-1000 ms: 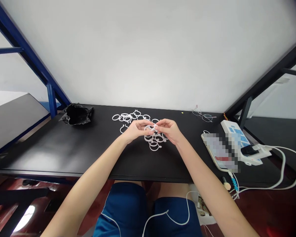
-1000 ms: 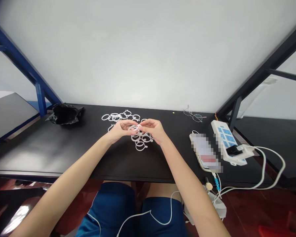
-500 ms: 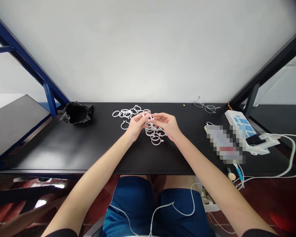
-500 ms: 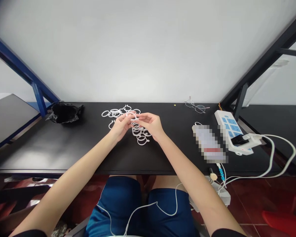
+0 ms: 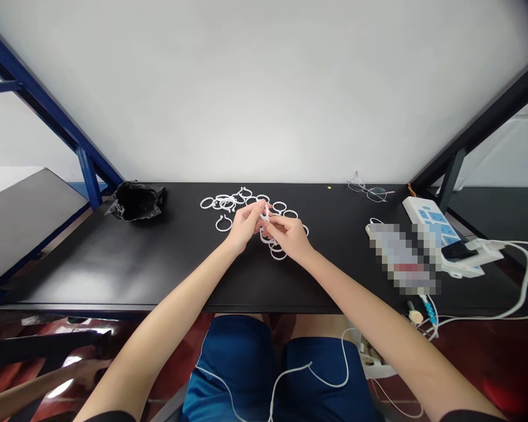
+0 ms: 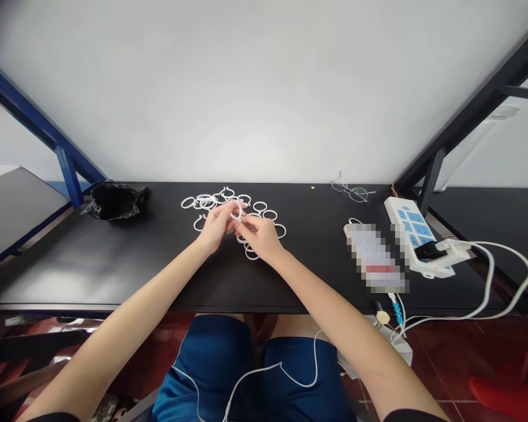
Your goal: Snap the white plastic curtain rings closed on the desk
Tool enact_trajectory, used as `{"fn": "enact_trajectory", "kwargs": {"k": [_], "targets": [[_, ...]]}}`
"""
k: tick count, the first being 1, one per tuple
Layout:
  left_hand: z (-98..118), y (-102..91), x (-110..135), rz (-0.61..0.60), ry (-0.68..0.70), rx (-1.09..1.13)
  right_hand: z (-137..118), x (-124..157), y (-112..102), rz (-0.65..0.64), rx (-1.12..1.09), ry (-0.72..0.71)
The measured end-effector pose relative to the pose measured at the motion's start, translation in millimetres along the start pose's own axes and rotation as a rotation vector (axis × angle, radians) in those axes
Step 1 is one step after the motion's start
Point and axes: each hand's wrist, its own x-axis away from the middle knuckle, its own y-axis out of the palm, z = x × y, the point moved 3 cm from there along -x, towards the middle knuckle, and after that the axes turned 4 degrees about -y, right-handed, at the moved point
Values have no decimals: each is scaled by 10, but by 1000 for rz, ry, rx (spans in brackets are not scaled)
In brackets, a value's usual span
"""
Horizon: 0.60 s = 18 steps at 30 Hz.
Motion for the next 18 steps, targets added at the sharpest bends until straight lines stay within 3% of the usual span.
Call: {"fn": "enact_trajectory", "kwargs": {"k": [5, 18], "targets": [[42, 8, 20, 17, 93, -52, -5, 8, 17, 11, 31, -50], [73, 1, 17, -53, 50, 25, -43, 20, 6, -20, -23, -65]]}}
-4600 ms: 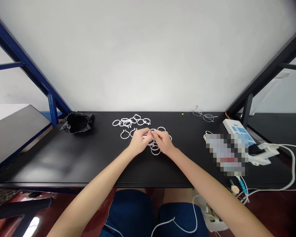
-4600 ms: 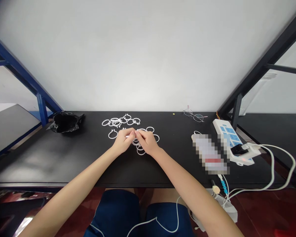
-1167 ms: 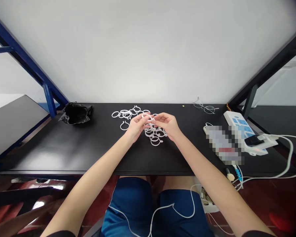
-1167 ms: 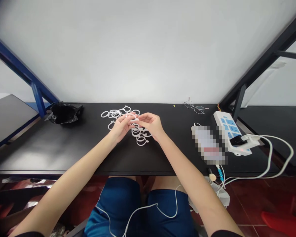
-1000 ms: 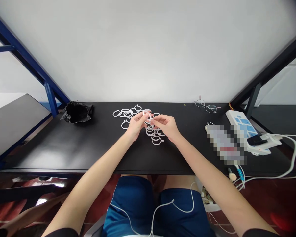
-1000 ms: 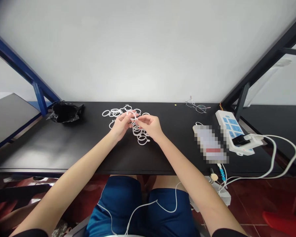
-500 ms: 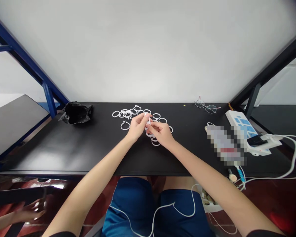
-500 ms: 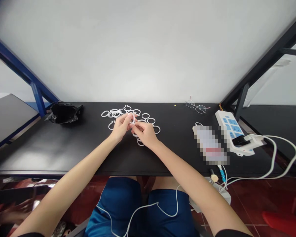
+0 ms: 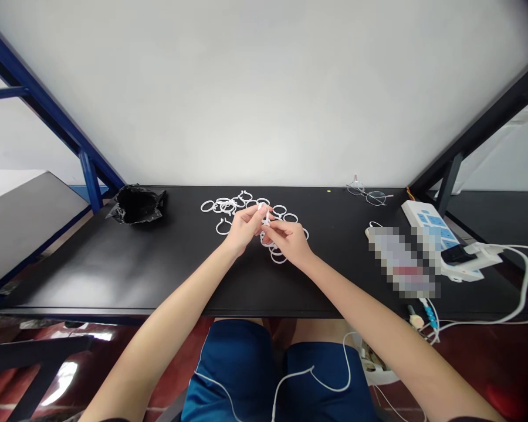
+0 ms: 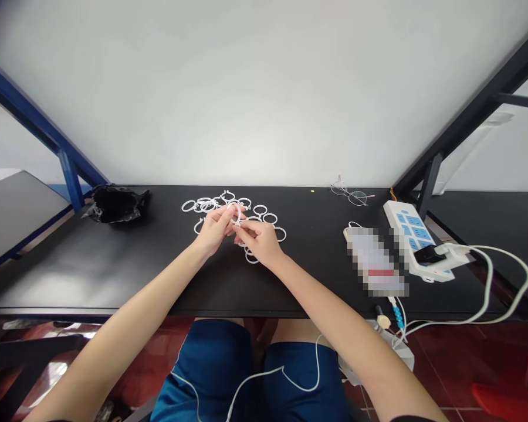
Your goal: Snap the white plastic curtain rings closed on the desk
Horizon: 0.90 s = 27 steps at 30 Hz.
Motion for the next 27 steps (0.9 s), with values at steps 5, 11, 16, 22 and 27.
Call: {"fn": "enact_trajectory", "kwargs": {"k": [5, 11, 16, 22, 27], "targets": [[-8, -2, 0, 2, -6, -6, 17, -15, 12, 25, -13, 21], [-12, -1, -17, -4, -23, -1, 52, -108, -96, 228, -247, 124], [-118, 0, -24, -3, -47, -78, 87, -168, -258, 318, -328, 245], [-154, -50, -42, 107, -130, -68, 200, -184, -341, 380, -310, 324], [-113, -107, -61, 179, -109, -76, 215, -190, -373, 416, -276, 292]]}}
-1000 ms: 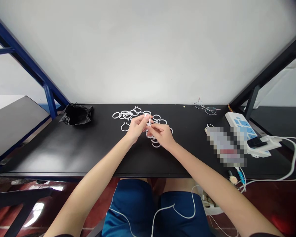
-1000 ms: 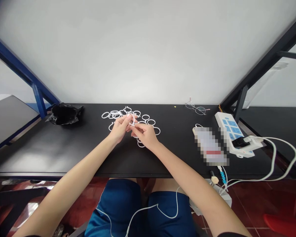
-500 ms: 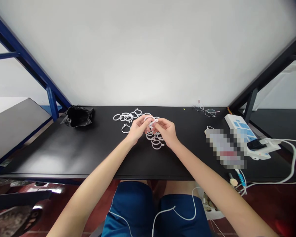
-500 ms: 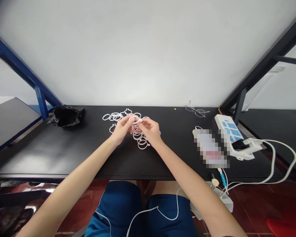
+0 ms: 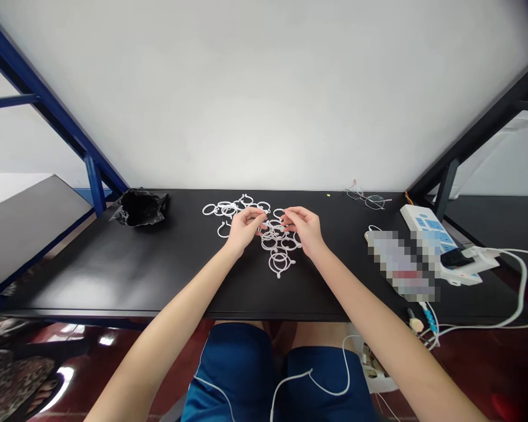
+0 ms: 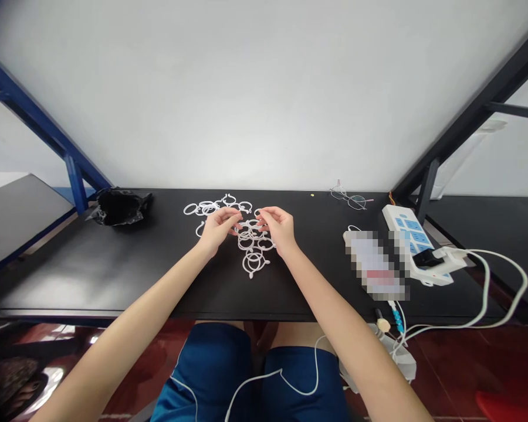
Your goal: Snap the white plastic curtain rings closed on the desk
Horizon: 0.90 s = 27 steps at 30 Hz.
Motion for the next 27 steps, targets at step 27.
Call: {"fn": "enact_trajectory", "kwargs": {"k": [27], "targets": [[157, -741, 63, -136, 133, -1405, -60, -82, -156, 144, 35, -97]]}}
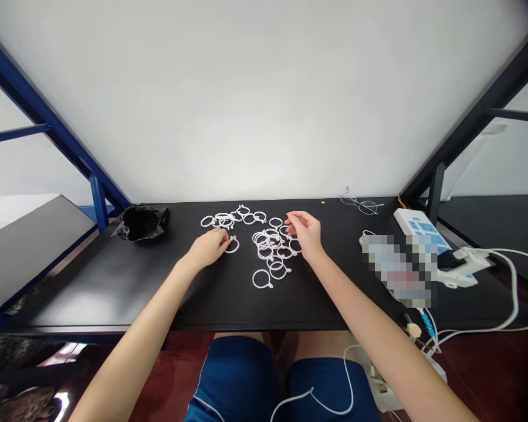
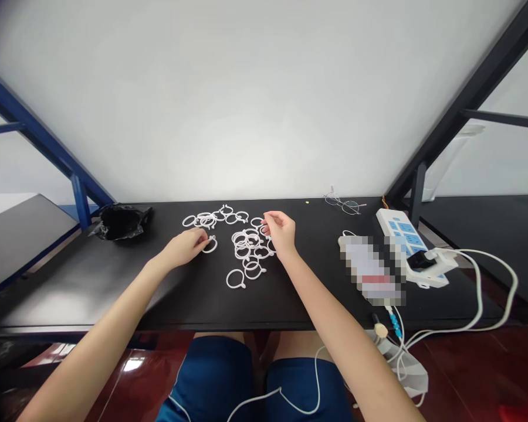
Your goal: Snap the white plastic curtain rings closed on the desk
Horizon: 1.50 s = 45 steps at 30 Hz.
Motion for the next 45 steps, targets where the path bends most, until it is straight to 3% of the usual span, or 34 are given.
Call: {"fn": "enact_trajectory", "kwargs": {"k": [4, 6, 9, 11, 16, 21, 27, 30, 33, 39, 45], "targets": [[442, -67, -197, 97, 260, 355, -6, 63, 48, -139, 135, -99], [648, 1, -286, 76, 348, 582, -20, 118, 84, -240, 240, -184], [775, 169, -348, 142, 330, 799, -31, 179, 128, -330, 283, -225], [774, 269, -326, 186, 318, 851, -29, 192, 151, -352, 246, -166], [724, 299, -202, 318, 352, 777, -8, 192, 210, -452, 126, 66], [737, 269, -183, 336, 358, 775, 2, 174, 194, -455, 67, 140], [802, 228, -128, 285, 361, 830, -6, 184, 176, -398, 58, 84], [852, 193, -81, 204, 419, 859, -39, 201, 181, -374, 86, -3], [883, 163, -52, 214, 482, 840, -60, 215, 192, -373, 120, -53], [863, 191, -77, 234, 397, 821, -85, 267, 236, -404, 95, -88], [868, 173, -25, 250, 501, 564, -165, 406, 304, -395, 100, -130]]}}
